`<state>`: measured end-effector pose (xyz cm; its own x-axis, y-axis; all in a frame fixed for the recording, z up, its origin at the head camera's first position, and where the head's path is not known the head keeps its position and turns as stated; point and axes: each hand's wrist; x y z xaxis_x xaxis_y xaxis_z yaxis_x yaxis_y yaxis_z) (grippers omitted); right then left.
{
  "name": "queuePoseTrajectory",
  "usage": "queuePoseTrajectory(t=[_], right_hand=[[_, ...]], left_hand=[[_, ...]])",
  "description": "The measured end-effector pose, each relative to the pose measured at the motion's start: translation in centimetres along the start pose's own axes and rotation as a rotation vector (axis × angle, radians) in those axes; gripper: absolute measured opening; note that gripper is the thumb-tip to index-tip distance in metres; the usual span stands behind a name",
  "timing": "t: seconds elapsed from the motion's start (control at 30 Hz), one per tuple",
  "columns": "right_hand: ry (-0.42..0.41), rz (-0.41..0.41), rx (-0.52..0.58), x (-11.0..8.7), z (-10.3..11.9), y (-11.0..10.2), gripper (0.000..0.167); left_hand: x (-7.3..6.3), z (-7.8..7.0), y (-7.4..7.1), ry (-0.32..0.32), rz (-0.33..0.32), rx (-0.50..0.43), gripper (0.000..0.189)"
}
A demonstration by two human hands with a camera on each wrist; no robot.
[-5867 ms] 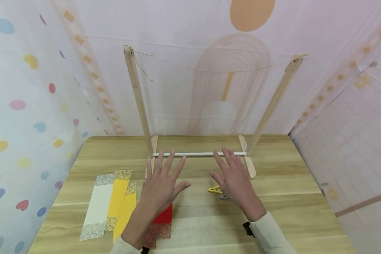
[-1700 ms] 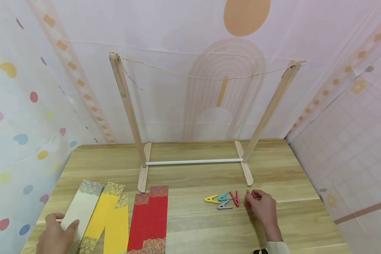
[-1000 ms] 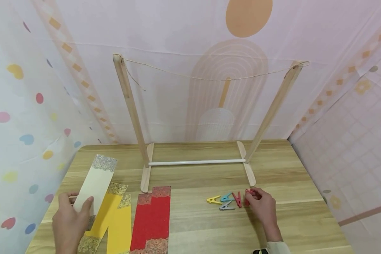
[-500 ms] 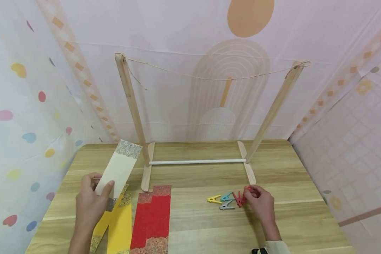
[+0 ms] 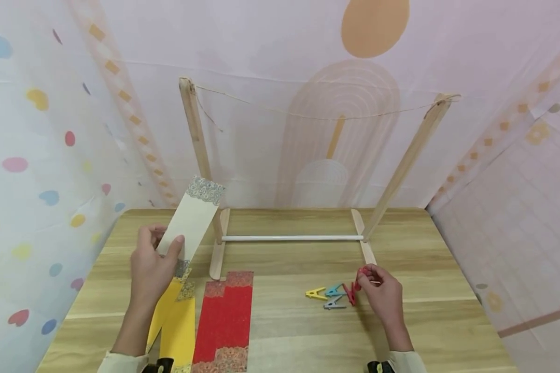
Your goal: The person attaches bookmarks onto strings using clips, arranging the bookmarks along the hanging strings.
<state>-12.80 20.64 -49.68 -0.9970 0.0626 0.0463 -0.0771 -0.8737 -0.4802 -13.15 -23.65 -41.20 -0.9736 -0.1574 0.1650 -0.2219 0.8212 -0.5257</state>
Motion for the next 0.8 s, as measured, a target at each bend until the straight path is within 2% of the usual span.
queuePoseTrajectory(t=[0.2, 0.53, 0.73, 0.8], right_hand=[[-0.052, 0.012, 0.045, 0.0, 1.0, 0.0, 0.017], [-0.121, 0.050, 0.095, 0.6, 3.1, 0.0, 0.021], [-0.232, 0.066, 0.056, 1.5, 4.4, -0.1, 0.021], [-0.287, 0.067, 0.044, 1.7, 4.7, 0.1, 0.021]], left_hand=[[1.6, -1.4, 0.1, 0.083, -0.047, 0.005, 0.036], [3.3, -3.2, -0.2, 0.146, -0.105, -0.050, 0.037], [3.9, -4.3, -0.3, 0.182, -0.112, -0.071, 0.037], [3.9, -4.3, -0.2, 0.206, -0.118, -0.080, 0.037]])
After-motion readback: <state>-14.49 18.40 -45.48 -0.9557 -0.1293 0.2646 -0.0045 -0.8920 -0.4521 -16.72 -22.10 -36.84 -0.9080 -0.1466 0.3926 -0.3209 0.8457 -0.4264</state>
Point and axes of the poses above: each hand's wrist, its own x-axis towards the middle knuckle, its own y-axis out of the palm, z = x × y, and after that the axes turned 15 degrees about z, right-handed
